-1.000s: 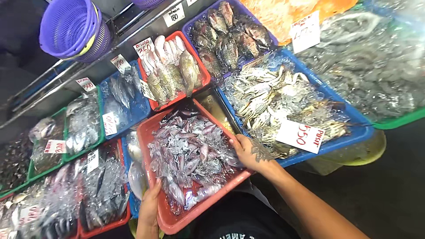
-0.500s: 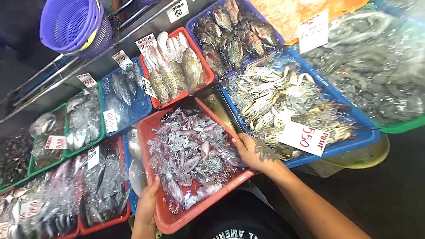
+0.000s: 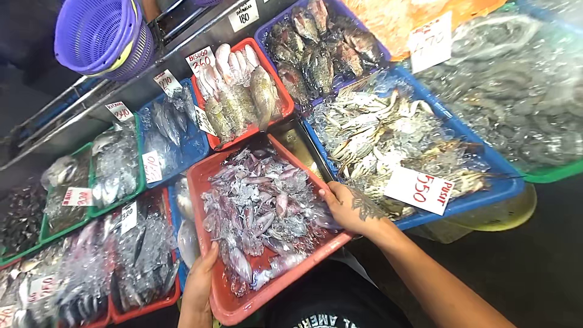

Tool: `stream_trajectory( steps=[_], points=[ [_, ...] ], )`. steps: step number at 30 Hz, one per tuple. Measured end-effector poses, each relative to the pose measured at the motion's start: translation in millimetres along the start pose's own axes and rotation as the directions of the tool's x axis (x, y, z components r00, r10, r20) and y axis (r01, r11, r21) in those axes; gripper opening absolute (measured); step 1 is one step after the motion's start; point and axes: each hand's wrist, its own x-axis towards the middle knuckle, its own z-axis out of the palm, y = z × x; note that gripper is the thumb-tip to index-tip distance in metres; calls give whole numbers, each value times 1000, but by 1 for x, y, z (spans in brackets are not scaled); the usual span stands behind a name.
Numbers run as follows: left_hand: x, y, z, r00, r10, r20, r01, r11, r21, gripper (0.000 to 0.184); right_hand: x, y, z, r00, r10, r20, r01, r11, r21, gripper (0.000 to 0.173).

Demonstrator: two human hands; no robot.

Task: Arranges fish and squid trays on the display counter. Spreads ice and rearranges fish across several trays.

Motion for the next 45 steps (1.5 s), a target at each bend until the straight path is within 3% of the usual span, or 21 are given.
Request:
stream_trajectory(
  steps=[45],
  points=[
    [1,4,-6,1000,15,6,-15,999,30,29,-3,-9,-2,1000,-13,-24,13,1000,-25,40]
  ],
)
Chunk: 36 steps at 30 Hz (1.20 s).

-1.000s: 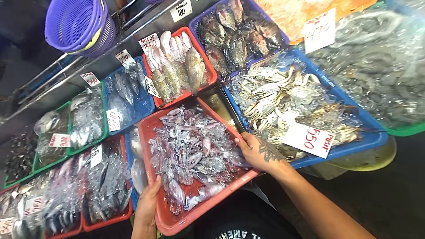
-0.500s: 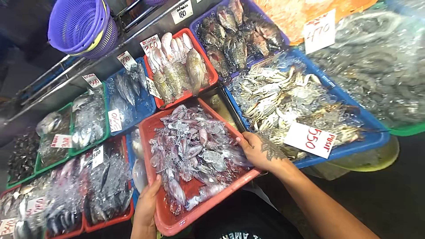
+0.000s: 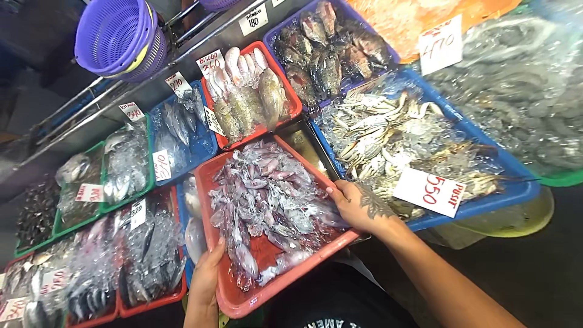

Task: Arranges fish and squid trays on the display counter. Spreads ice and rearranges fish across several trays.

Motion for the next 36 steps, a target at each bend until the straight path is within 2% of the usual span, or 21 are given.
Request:
stream_trajectory(
  steps=[4,9,12,18,21,25,27,31,36],
  points=[
    [3,-12,-2,1000,6,7,-6,1000,4,27,2,6,7,1000,-8,-25,9,1000,14,41],
    [11,-61,-8,998,19,58,-17,999,-47,24,7,41,38,998,-30,-49,30,1000,-8,47],
    [15,-87,-12,996,14,86,-9,999,-52,29,1,63,55,996,-26,-89,25,1000,-9,48],
    [26,-129,-14,987,6,161,6,997,-78,36,-16,99,74,955,-109,-276,110,994,-13,49],
    [19,-145,-15,977,4,213,19,994,-107,40,-40,107,76,920,-143,-366,124,990,-74,51],
    [24,-160,-5,978,-43,202,55,997,-53,53,-58,105,70,857,-204,-473,119,972,-203,53],
    [34,-161,8,976,-54,213,60,998,-24,51,-54,105,58,844,-221,-489,118,965,-232,53],
    [33,-161,22,958,-54,282,71,996,-51,48,-64,116,47,836,-205,-509,95,968,-233,55],
    [37,-161,15,968,-15,251,3,999,48,42,-66,139,78,823,-163,-544,114,986,-122,51]
  ],
)
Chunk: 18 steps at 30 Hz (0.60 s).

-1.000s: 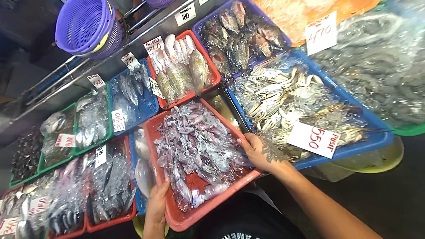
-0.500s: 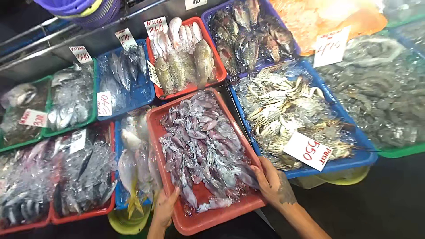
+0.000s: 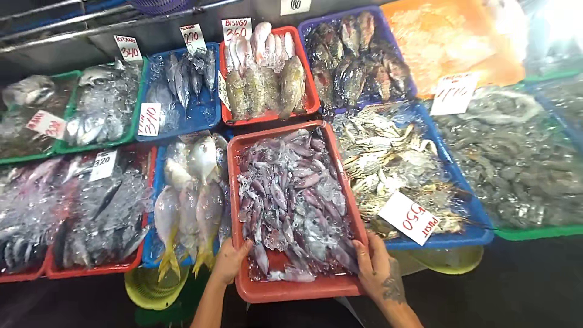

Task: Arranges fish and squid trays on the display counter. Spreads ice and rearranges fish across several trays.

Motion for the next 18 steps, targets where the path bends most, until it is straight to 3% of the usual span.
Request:
stream_trajectory(
  steps=[4,7,10,13,15,18],
  points=[
    [7,6,-6,993,42,-110,-21,982,187,37,5,2,19,997,46,57,-50,996,73,49],
    [20,19,-9,972,157,-174,-84,928,364,28,15,-7,24,992,81,99,-90,992,87,48],
    [36,30,-12,952,260,-163,-163,879,448,23,22,-14,27,983,131,126,-142,986,90,44],
    [51,38,-11,952,258,-165,-141,849,509,23,33,-19,30,978,165,132,-176,981,82,39],
    [55,48,-10,958,237,-160,-73,744,664,32,37,-22,30,971,187,150,-198,978,64,38],
    [58,68,-7,976,183,-114,12,484,875,51,42,-28,31,970,200,141,-208,977,43,39]
  ],
)
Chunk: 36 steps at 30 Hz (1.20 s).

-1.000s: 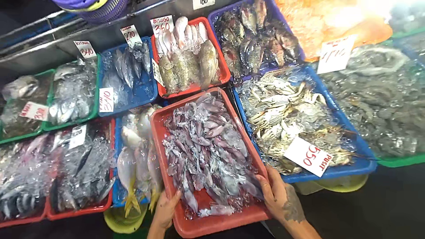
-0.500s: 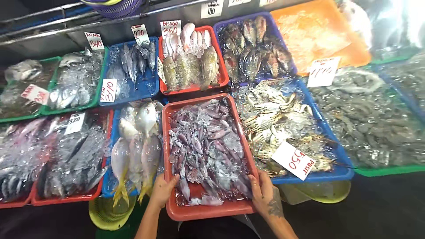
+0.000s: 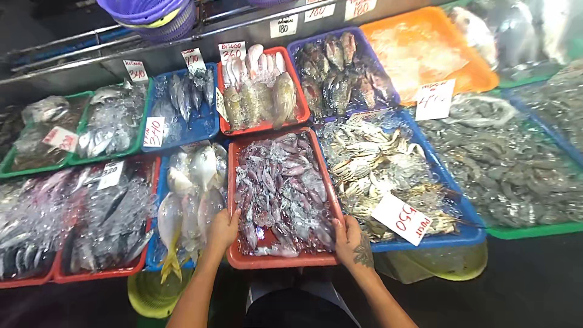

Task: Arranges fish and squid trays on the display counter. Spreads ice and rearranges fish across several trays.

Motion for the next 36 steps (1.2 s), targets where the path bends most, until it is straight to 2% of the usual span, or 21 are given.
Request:
stream_trajectory(
  steps=[3,6,9,11,14,16,18,19,21,23,24,32,34,36],
  points=[
    [6,5,-9,998,-11,67,-6,971,240,63,2,-9,5,1000,12,15,-10,998,-66,43],
    [4,18,-10,993,-66,103,29,946,324,64,5,-12,4,1000,-21,-12,18,976,-216,48],
    [-9,22,3,981,-128,143,63,918,392,63,0,-13,-5,997,-77,-21,58,878,-475,51],
    [-6,21,8,987,-125,106,69,906,419,62,7,-19,-14,992,-127,8,110,821,-560,48],
    [-2,21,9,992,-99,75,55,894,444,62,18,-37,-20,975,-214,66,211,779,-590,41],
    [0,22,6,989,-102,103,41,877,479,63,23,-34,-14,948,-310,73,296,776,-556,47],
    [4,20,7,990,-99,102,40,881,471,64,18,-21,-5,885,-464,36,418,761,-495,58],
    [3,15,12,995,-80,66,42,891,453,64,10,-11,1,839,-544,9,490,748,-448,61],
    [4,5,24,995,-16,-94,50,924,378,57,-3,7,18,730,-680,-61,623,700,-349,57],
    [13,2,39,957,45,-288,45,953,299,45,-3,20,38,631,-758,-165,683,644,-345,48],
    [17,2,46,932,63,-358,40,961,274,42,-2,25,44,608,-770,-195,689,633,-353,44],
    [24,-6,63,797,265,-542,-87,940,331,43,0,33,54,578,-780,-239,662,620,-422,37],
    [24,-8,64,795,274,-540,-109,942,317,44,-2,35,53,589,-774,-233,647,624,-438,39],
    [18,-12,61,761,323,-563,-202,942,267,43,-3,35,51,601,-765,-231,642,635,-430,44]
  ],
)
